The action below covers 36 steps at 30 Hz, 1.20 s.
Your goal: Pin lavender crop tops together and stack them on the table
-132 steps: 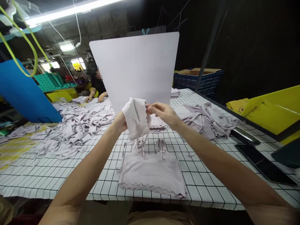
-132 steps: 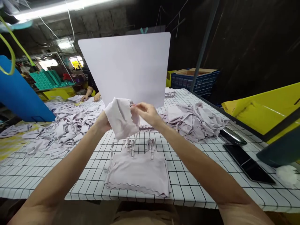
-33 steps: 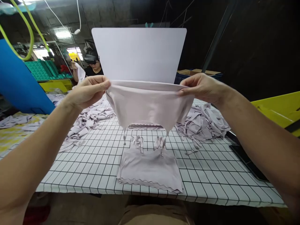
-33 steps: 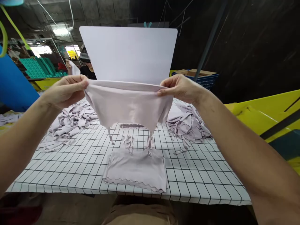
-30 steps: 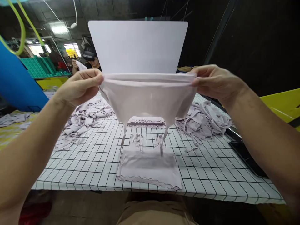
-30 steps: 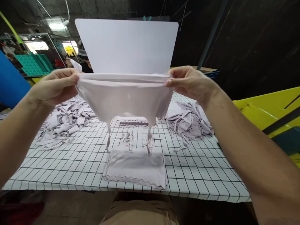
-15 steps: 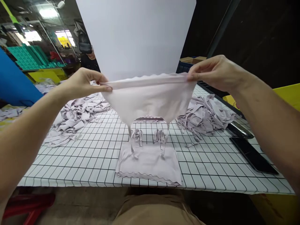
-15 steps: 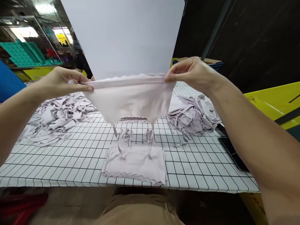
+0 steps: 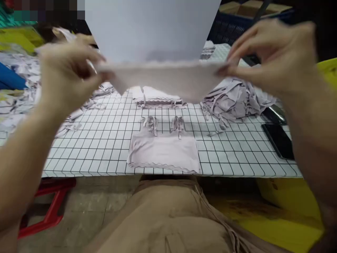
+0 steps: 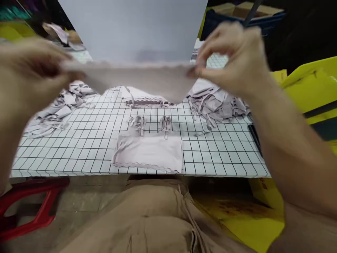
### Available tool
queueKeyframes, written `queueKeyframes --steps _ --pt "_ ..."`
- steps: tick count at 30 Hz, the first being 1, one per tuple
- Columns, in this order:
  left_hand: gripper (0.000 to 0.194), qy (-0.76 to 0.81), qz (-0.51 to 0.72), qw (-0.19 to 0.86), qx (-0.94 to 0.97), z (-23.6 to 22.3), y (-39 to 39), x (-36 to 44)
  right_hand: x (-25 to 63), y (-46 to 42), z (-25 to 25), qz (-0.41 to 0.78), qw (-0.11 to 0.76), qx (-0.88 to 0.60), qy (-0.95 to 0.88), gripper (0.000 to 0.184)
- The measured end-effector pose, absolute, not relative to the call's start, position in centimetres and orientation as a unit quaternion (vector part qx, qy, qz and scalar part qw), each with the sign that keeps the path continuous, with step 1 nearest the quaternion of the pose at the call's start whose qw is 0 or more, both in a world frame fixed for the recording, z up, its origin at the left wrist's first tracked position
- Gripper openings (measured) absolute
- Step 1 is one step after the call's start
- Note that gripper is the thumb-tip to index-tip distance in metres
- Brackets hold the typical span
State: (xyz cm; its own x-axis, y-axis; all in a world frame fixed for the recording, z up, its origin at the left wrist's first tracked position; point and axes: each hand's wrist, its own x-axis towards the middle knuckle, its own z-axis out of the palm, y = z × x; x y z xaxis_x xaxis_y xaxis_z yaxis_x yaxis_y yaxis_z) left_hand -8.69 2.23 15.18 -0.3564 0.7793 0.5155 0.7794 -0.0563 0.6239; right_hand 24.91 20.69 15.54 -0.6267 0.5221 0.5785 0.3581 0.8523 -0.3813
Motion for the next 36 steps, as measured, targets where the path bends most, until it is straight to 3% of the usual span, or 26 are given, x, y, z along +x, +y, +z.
queueKeyframes --steps 2,5,7,12,16,21,24,27,32,36 --pt "0.014 -0.694 -0.407 -0.032 -0.594 9.6 0.3 -7.8 25.9 19.1 10.6 0.196 0.307 -0.238 -0.9 0.014" --pt "0.014 -0.695 -0.397 -0.119 -0.588 2.4 -1.7 -6.3 27.0 17.0 3.8 0.25 0.251 -0.251 -0.901 0.009" --pt "0.015 -0.694 -0.38 -0.117 -0.6 -0.5 -2.7 -5.7 27.6 15.7 0.9 0.254 0.242 -0.268 -0.897 0.009" --pt "0.02 -0.666 -0.333 -0.073 -0.663 -2.4 -5.5 -5.6 29.5 12.5 -1.0 0.244 0.273 -0.254 -0.895 0.008" --pt "0.029 -0.629 -0.277 -0.084 -0.722 -2.9 -7.6 -5.3 30.7 9.7 -2.5 0.214 0.232 -0.216 -0.924 0.011" --pt "0.04 -0.654 -0.201 -0.03 -0.728 -3.6 -7.7 -1.9 29.9 6.6 -5.4 0.126 0.134 -0.213 -0.96 0.076" --pt "0.052 -0.643 -0.155 -0.055 -0.748 -4.6 -7.6 -0.2 29.7 5.7 -5.9 0.099 0.082 -0.196 -0.972 0.09" --pt "0.047 -0.65 -0.208 -0.06 -0.729 -4.9 -6.7 -1.5 29.3 7.1 -4.7 0.103 0.109 -0.196 -0.969 0.076" --pt "0.022 -0.697 -0.374 -0.044 -0.61 -3.4 0.1 -7.6 22.4 13.8 -1.0 0.132 0.265 -0.183 -0.937 0.035" --pt "0.018 -0.719 -0.383 -0.143 -0.562 -3.6 7.3 -11.3 12.6 19.0 -0.2 0.181 0.19 -0.227 -0.938 0.024"
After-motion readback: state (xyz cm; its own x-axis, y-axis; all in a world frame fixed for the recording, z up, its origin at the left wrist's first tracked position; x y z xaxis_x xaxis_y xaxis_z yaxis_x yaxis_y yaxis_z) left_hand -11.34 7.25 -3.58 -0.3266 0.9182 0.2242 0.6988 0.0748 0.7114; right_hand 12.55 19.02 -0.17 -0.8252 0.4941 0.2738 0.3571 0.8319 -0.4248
